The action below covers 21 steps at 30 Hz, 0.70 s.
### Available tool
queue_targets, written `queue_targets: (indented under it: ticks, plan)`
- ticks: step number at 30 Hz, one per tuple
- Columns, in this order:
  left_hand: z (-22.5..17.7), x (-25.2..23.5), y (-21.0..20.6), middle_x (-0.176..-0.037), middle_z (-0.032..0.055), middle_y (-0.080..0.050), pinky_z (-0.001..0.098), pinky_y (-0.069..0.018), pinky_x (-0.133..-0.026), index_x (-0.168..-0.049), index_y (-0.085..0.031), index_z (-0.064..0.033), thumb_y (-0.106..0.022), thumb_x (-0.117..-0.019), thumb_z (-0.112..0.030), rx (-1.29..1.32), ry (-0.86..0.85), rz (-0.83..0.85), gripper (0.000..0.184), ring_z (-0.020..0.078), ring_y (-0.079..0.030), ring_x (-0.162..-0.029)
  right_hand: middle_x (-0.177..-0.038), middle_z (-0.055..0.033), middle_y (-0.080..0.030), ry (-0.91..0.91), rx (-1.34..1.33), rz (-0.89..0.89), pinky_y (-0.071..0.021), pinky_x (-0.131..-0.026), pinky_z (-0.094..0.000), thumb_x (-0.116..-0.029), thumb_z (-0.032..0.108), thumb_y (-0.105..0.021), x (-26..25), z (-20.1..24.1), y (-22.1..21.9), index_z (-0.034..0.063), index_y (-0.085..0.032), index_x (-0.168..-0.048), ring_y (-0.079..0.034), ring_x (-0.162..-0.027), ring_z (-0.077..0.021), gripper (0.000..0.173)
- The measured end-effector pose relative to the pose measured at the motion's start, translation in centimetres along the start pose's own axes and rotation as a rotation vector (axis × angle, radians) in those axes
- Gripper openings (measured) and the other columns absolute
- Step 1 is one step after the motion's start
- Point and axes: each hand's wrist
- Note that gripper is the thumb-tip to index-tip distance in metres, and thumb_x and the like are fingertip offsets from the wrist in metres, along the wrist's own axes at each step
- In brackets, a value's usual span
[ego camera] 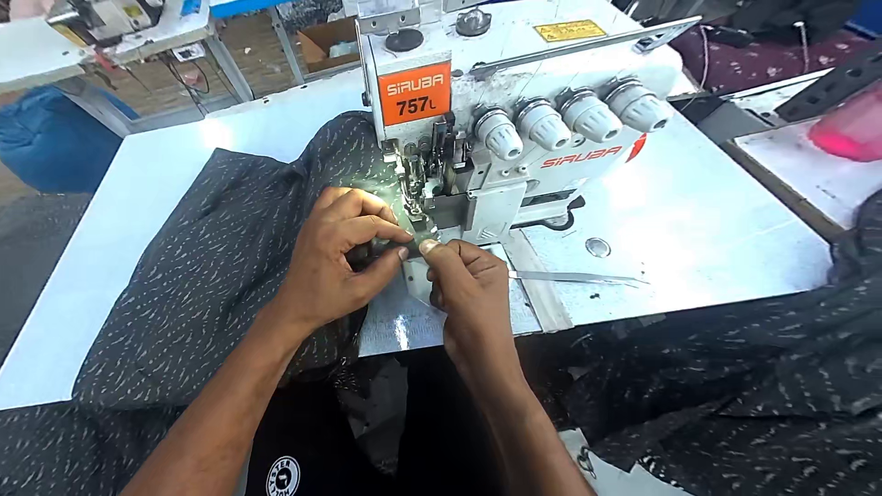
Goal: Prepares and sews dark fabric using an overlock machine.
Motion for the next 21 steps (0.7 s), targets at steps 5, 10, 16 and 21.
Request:
queue_targets:
  ticks: [5,10,16,21]
  plan:
    - [0.8,-0.6,0.2,-0.11,-0.0024,-0.069,0.0357,-0.0438,-0.1,-0.095,-0.082,-0.0177,-0.071,-0.0905,-0.026,0.049,0.012,0.006,0.014,0.0162,-0.055,-0.116,-0.047,-0.002,-0.034,-0.048,0.048,-0.038,-0.0196,-0.036,-0.0226,-0.0973,0.032,-0.064,-0.4,0.3,-0.4,0.0142,-0.045,-0.058,-0.026,-0.035,-0.0087,0.047]
    - [3.7,-1.8,1.0,-0.118,-0.0016,-0.067,0.039,-0.0401,-0.107,-0.106,-0.081,-0.0176,-0.073,-0.0889,-0.04,0.016,0.0,0.034,0.029,0.0178,-0.053,-0.121,-0.051,-0.001,-0.04,0.116,0.21,-0.065,-0.0266,-0.038,-0.0246,-0.101,0.035,-0.061,0.7,-0.1,0.3,0.0141,-0.048,-0.063,-0.034,-0.039,-0.0107,0.046]
    - [-1.8,2.5,0.9,-0.11,0.0066,-0.068,0.0359,-0.0539,-0.082,-0.118,-0.077,-0.0127,-0.064,-0.0983,-0.018,-0.315,-0.073,0.038,0.024,0.0199,-0.064,-0.096,-0.06,0.0041,-0.058,0.702,0.856,-0.028,-0.0415,-0.042,-0.0296,-0.0952,0.022,-0.063,2.2,-1.4,1.7,0.0092,-0.066,-0.13,-0.049,-0.046,-0.0094,0.037]
    - [-4.9,3.6,1.0,-0.093,-0.006,-0.065,0.0174,-0.0543,-0.066,-0.104,-0.079,-0.0137,-0.064,-0.0937,-0.011,0.092,0.153,0.066,0.019,0.0013,-0.061,-0.079,-0.072,-0.0013,-0.068,0.787,1.064,0.034,-0.0467,-0.047,-0.0402,-0.0966,0.015,-0.061,0.4,0.5,0.8,0.017,-0.075,-0.121,-0.062,-0.055,-0.0197,0.028]
Point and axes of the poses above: each hand's wrist, its own x-axis away from the middle knuckle, its own y-axis out of the back of the hand, z = x × y
